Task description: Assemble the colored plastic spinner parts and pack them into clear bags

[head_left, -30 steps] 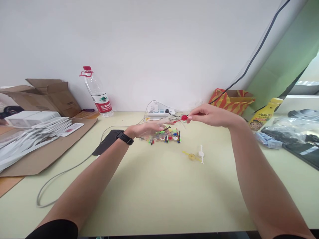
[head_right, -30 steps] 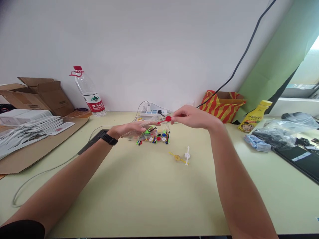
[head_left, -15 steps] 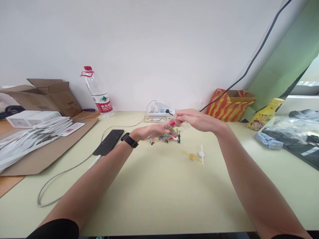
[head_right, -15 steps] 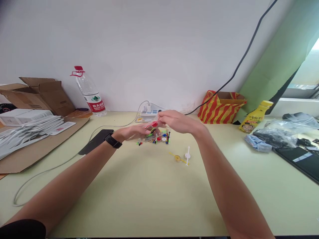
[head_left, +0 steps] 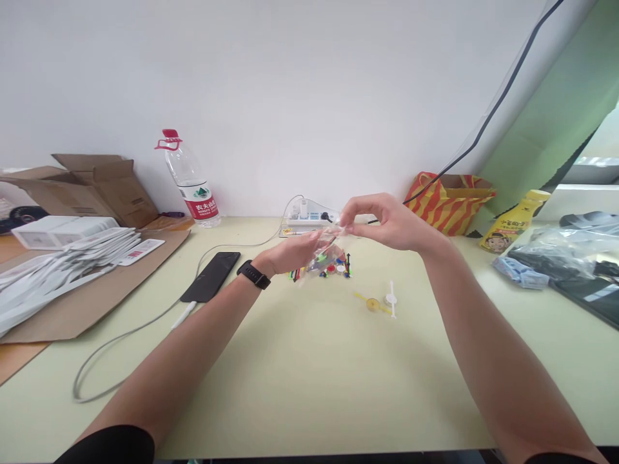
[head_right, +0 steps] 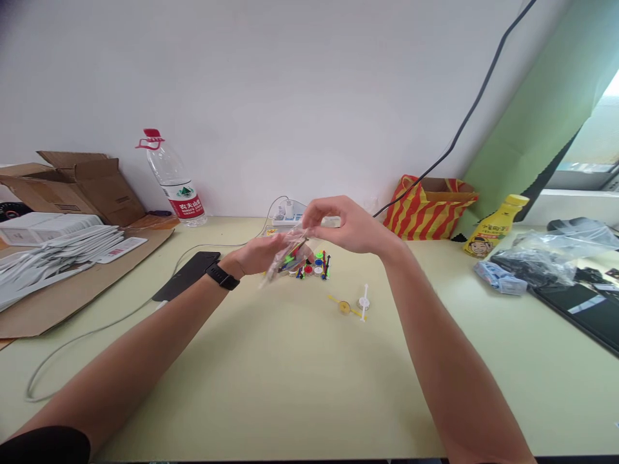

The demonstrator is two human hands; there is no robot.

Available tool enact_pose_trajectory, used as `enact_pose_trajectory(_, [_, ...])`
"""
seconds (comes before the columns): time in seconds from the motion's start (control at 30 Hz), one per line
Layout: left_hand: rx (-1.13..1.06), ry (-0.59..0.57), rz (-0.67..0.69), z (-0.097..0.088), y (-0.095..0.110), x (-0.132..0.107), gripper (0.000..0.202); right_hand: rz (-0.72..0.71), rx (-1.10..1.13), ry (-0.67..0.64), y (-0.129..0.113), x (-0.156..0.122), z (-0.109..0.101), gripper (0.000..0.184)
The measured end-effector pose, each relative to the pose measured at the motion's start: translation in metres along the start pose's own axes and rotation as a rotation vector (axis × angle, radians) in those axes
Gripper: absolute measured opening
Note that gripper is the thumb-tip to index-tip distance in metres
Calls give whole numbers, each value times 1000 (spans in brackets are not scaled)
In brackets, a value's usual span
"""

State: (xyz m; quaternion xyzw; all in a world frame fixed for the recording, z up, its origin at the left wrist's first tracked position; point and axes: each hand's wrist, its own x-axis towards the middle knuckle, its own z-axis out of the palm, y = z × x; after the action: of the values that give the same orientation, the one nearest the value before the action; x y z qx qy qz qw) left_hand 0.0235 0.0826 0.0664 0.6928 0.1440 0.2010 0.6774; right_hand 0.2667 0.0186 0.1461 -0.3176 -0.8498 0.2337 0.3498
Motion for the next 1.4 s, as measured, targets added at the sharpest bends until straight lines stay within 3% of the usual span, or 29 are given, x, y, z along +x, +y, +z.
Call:
enact_pose_trajectory(0.13, [-63, -70, -37, 5, -4, 0, 80, -51, 42, 92, -2, -3, -3, 6])
enact_pose_trajectory(0.27, [98, -34, -90, 16, -6, 5, 50, -58, -36, 113, 0, -4, -6, 10])
enact_pose_trajectory(0.4, [222, 60, -70, 22, 2, 5, 32, 20, -169, 444, 9, -6, -17, 24])
enact_pose_trajectory(0.47, [267, 110, -39, 24, 5, -1, 30, 123, -202, 484, 19, -13, -22, 28])
enact_pose_trajectory(0.5, [279, 131, -20, 25, 5, -6, 29, 181, -210, 424, 24, -18, -23, 29])
enact_pose_trajectory(0.57, [308, 171, -8, 28, 0, -17, 32, 281, -212, 170, 36, -33, -18, 30])
enact_pose_trajectory(0.67, [440, 202, -10, 35, -20, -34, 46, 388, -232, -231, 49, -59, 3, 31])
enact_pose_trajectory(0.7, [480, 185, -39, 38, -27, -39, 40, 421, -248, -314, 52, -67, 12, 31])
enact_pose_trajectory(0.87, [354, 328, -76, 45, -41, -52, 34, 550, -269, -394, 54, -90, 47, 23])
enact_pose_trajectory(1.0, [241, 389, -60, 51, -50, -55, 37, 522, -154, -296, 49, -85, 50, 25])
enact_pose_trajectory(1.13, [140, 429, -103, 56, -64, -55, 49, 482, -44, -73, 36, -66, 30, 28])
enact_pose_trajectory(1.33, [157, 482, -178, 53, -69, -55, 68, 211, -60, 233, -13, -31, -8, 29])
enact_pose_trajectory(1.4, [180, 482, -180, 53, -70, -54, 67, 185, -91, 241, -25, -22, -9, 29])
